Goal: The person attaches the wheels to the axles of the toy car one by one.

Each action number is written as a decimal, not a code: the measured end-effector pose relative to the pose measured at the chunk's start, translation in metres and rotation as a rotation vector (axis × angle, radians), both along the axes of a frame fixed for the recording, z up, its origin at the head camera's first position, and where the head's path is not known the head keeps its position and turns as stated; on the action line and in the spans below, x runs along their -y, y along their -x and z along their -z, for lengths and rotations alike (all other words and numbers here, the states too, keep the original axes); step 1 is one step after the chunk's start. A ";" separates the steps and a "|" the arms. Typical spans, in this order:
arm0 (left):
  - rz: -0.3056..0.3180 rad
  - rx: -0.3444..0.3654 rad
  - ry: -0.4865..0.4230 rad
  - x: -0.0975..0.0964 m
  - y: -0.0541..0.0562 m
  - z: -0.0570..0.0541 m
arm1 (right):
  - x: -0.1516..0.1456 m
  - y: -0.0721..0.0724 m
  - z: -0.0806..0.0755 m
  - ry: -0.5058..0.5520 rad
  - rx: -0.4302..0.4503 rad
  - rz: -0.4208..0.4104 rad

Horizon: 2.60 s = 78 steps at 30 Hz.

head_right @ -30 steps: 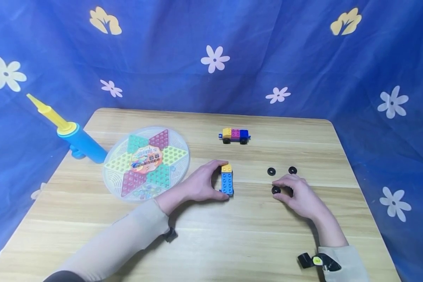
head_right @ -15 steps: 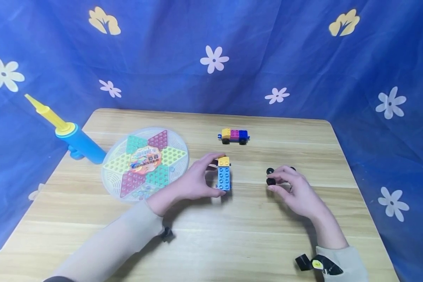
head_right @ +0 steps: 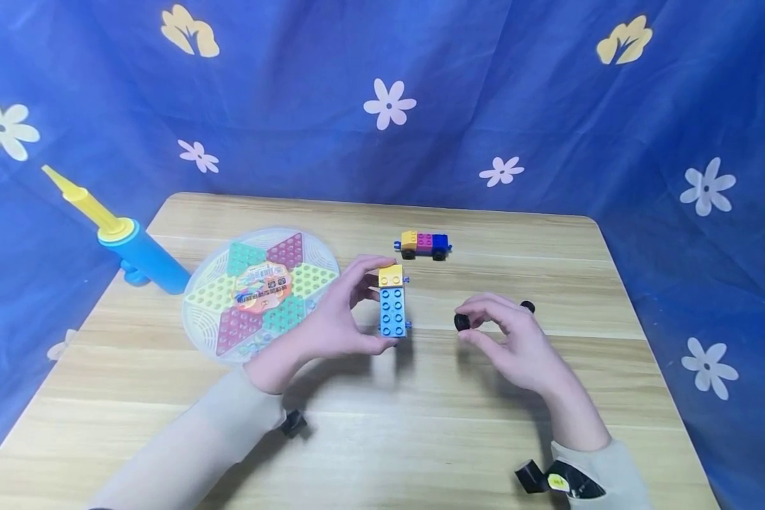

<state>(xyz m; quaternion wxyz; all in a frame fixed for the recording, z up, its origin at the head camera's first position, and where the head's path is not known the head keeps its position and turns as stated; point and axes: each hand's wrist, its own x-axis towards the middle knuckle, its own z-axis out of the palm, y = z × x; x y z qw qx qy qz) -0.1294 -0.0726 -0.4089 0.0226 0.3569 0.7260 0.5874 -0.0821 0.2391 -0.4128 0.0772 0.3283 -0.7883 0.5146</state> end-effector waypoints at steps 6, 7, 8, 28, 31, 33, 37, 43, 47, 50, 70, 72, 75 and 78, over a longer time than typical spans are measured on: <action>0.039 0.053 -0.106 0.003 0.004 -0.006 | 0.017 0.007 -0.013 0.057 -0.039 -0.013; 0.045 0.050 -0.119 0.004 0.005 -0.007 | 0.019 0.007 -0.014 0.069 -0.041 -0.018; 0.051 0.046 -0.130 0.004 0.005 -0.008 | 0.022 0.008 -0.016 0.080 -0.039 -0.021; 0.129 -0.006 -0.274 0.010 0.001 -0.030 | 0.059 0.006 -0.027 0.278 0.102 -0.156; 0.134 -0.002 -0.279 0.010 0.000 -0.033 | 0.062 0.006 -0.026 0.298 0.102 -0.178; 0.136 0.000 -0.273 0.010 -0.001 -0.034 | 0.064 0.006 -0.026 0.308 0.089 -0.191; 0.138 0.003 -0.266 0.011 0.000 -0.034 | 0.066 0.007 -0.025 0.321 0.059 -0.198; 0.138 0.062 -0.299 0.012 -0.002 -0.035 | 0.069 0.008 -0.025 0.358 0.014 -0.204; 0.122 0.105 -0.321 0.012 -0.006 -0.036 | 0.072 0.007 -0.027 0.382 0.011 -0.199; 0.115 0.105 -0.324 0.012 -0.010 -0.037 | 0.073 0.006 -0.030 0.383 -0.028 -0.215; 0.111 0.076 -0.416 0.005 -0.019 -0.036 | 0.084 -0.005 -0.027 0.441 -0.129 -0.174; 0.120 0.069 -0.409 0.005 -0.018 -0.037 | 0.083 -0.006 -0.028 0.431 -0.138 -0.172; 0.144 0.050 -0.377 0.004 -0.017 -0.039 | 0.080 -0.007 -0.030 0.409 -0.148 -0.168; 0.168 0.031 -0.332 0.003 -0.015 -0.041 | 0.075 -0.009 -0.031 0.385 -0.163 -0.169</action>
